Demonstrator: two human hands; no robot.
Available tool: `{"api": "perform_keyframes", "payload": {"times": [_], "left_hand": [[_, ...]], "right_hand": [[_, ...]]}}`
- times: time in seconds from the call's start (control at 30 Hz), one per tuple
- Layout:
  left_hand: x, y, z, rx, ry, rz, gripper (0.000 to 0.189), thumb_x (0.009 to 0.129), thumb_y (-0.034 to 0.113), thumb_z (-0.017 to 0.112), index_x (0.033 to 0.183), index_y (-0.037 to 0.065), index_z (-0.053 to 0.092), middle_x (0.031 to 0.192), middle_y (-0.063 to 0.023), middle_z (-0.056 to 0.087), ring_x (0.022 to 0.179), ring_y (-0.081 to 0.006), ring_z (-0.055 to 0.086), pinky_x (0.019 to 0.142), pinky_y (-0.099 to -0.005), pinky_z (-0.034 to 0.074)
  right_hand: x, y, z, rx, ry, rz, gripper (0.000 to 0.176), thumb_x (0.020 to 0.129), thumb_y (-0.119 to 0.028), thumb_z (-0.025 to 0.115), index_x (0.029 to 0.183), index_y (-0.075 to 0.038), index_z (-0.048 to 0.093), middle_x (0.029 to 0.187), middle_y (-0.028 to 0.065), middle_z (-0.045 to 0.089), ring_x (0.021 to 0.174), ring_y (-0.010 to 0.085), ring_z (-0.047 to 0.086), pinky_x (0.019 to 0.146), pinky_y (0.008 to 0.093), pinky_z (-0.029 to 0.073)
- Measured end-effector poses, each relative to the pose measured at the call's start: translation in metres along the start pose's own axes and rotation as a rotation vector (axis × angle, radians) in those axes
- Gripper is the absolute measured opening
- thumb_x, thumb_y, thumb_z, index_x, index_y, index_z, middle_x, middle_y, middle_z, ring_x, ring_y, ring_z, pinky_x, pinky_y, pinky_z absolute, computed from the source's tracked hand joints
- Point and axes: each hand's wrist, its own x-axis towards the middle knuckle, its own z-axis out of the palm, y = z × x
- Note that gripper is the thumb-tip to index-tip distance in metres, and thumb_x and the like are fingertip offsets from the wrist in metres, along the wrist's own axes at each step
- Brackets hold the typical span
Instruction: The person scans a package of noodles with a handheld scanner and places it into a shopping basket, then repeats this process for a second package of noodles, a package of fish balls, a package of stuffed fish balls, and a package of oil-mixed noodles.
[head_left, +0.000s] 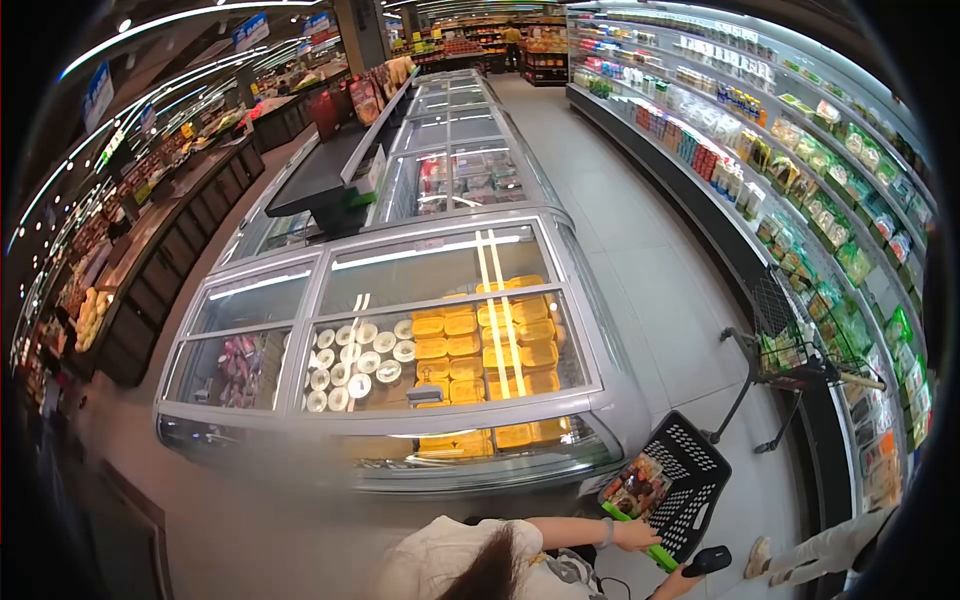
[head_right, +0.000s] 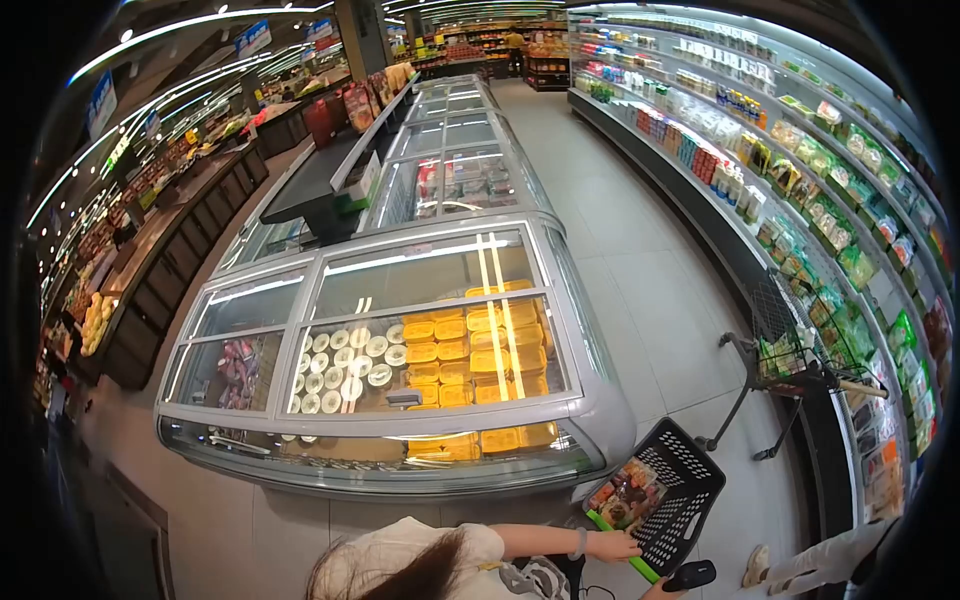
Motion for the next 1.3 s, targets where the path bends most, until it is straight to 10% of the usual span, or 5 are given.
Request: {"api": "perform_keyframes", "payload": {"times": [0.33,1.3], "left_hand": [[0.095,-0.036,-0.022,0.115,0.293,-0.190,0.034,0.076,0.017,0.051,0.107,0.004,0.043,0.088,-0.0114,0.048,0.085,-0.0267,0.049,0.070,-0.0365,0.037],[0.235,-0.283,-0.242,0.225,0.652,-0.625,0.040,0.077,0.015,0.052,0.114,0.008,0.041,0.095,-0.0085,0.047,0.093,-0.0237,0.043,0.078,-0.0397,0.033]], "right_hand": [[0.151,-0.001,0.064,-0.003,-0.161,-0.051,0.058,0.066,-0.009,0.054,0.120,0.000,0.033,0.100,0.0227,0.052,0.090,0.0362,0.051,0.075,0.0380,0.040],[0.412,-0.257,0.355,0.123,-0.475,-0.388,0.051,0.063,-0.003,0.054,0.111,0.004,0.038,0.097,0.0231,0.053,0.089,0.0377,0.051,0.075,0.0398,0.040]]}}
